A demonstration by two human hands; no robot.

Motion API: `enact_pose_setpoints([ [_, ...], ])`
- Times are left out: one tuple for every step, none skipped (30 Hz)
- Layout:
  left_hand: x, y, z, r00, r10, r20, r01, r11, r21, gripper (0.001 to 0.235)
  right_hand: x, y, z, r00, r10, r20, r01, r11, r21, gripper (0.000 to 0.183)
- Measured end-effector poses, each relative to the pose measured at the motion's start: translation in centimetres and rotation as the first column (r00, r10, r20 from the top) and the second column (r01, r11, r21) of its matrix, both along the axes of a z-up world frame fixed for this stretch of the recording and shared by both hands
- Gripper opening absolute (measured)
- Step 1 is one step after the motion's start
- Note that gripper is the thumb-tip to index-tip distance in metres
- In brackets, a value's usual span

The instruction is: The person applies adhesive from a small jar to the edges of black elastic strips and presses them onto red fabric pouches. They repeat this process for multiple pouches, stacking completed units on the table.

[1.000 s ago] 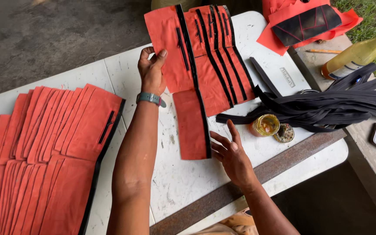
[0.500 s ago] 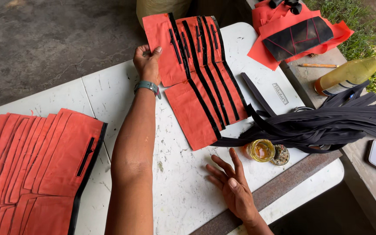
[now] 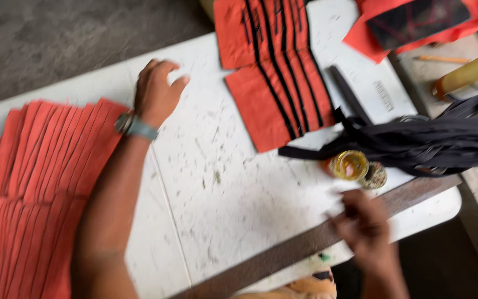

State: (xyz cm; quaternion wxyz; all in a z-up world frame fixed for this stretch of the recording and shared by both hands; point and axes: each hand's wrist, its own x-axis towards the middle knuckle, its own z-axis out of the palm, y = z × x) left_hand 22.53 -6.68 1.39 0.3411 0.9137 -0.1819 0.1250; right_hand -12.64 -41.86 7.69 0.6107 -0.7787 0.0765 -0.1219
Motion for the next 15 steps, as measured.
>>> enact_pose_setpoints([
  [-4.3,3.1,0.5,0.995,-0.055,0.083,0.047,0.995,0.092,0.030,0.3,-1.0,1.4,0.998,-0.046,0.044,0.058,0.937,-0.345,0.051],
  [-8.5,5.4,0.8,0.997,0.038,-0.075,-0.025,0.986,0.163,0.033,0.6,-3.0,3.3,0.989,-0.097,0.110,0.145,0.740,-0.657,0.056],
  [-12.0,7.7,1.4,0.981,0.142,-0.130,-0.064,0.876,0.478,0.039,1.4,-4.1,4.2,0.995,-0.026,0.091,0.087,0.640,-0.763,0.054],
  [-15.3,9.4,1.7,0.986,0.162,-0.038,-0.127,0.881,0.456,0.040,2.1,-5.1,5.0,0.997,0.021,0.068,0.048,0.517,-0.855,0.053],
  [-17.5,10.5,1.6,0.970,0.238,0.040,-0.215,0.777,0.592,0.052,2.7,-5.7,5.3,0.999,0.033,-0.004,-0.018,0.440,-0.898,0.053],
  [-19.2,11.7,1.3,0.967,0.235,0.101,-0.249,0.780,0.574,0.050,3.9,-5.9,5.3,0.995,0.062,-0.072,-0.090,0.361,-0.928,0.053],
  [-20.1,12.6,0.7,0.959,0.232,0.161,-0.282,0.784,0.552,0.049,4.7,-6.0,5.4,0.991,0.058,-0.120,-0.132,0.328,-0.935,0.053],
  [-20.5,13.2,-0.3,0.960,0.209,0.185,-0.278,0.772,0.572,0.042,5.3,-6.0,5.2,0.983,0.057,-0.173,-0.183,0.299,-0.937,0.053],
  [-20.8,13.7,-1.3,0.960,0.185,0.208,-0.274,0.759,0.590,0.036,5.7,-5.9,4.9,0.972,0.054,-0.227,-0.233,0.271,-0.934,0.054],
  [-21.0,14.0,-2.3,0.957,0.169,0.234,-0.280,0.745,0.606,0.031,6.1,-5.8,4.7,0.960,0.039,-0.278,-0.278,0.259,-0.925,0.053],
  [-20.7,14.1,-3.3,0.958,0.158,0.238,-0.277,0.720,0.636,0.028,6.7,-5.6,4.5,0.945,0.023,-0.328,-0.323,0.247,-0.914,0.052],
  [-20.3,14.2,-4.0,0.960,0.148,0.240,-0.274,0.690,0.670,0.027,7.3,-5.3,4.3,0.925,0.011,-0.379,-0.370,0.241,-0.897,0.052],
  [-19.9,14.2,-4.6,0.961,0.138,0.241,-0.271,0.658,0.703,0.027,7.6,-5.1,4.3,0.906,-0.005,-0.423,-0.412,0.216,-0.885,0.055],
  [-19.4,14.2,-4.8,0.964,0.122,0.237,-0.259,0.636,0.727,0.026,8.0,-5.0,4.3,0.887,-0.019,-0.462,-0.450,0.193,-0.872,0.059],
  [-18.9,14.0,-4.7,0.967,0.107,0.231,-0.247,0.614,0.750,0.027,8.4,-5.0,4.6,0.866,-0.034,-0.499,-0.487,0.170,-0.857,0.062],
])
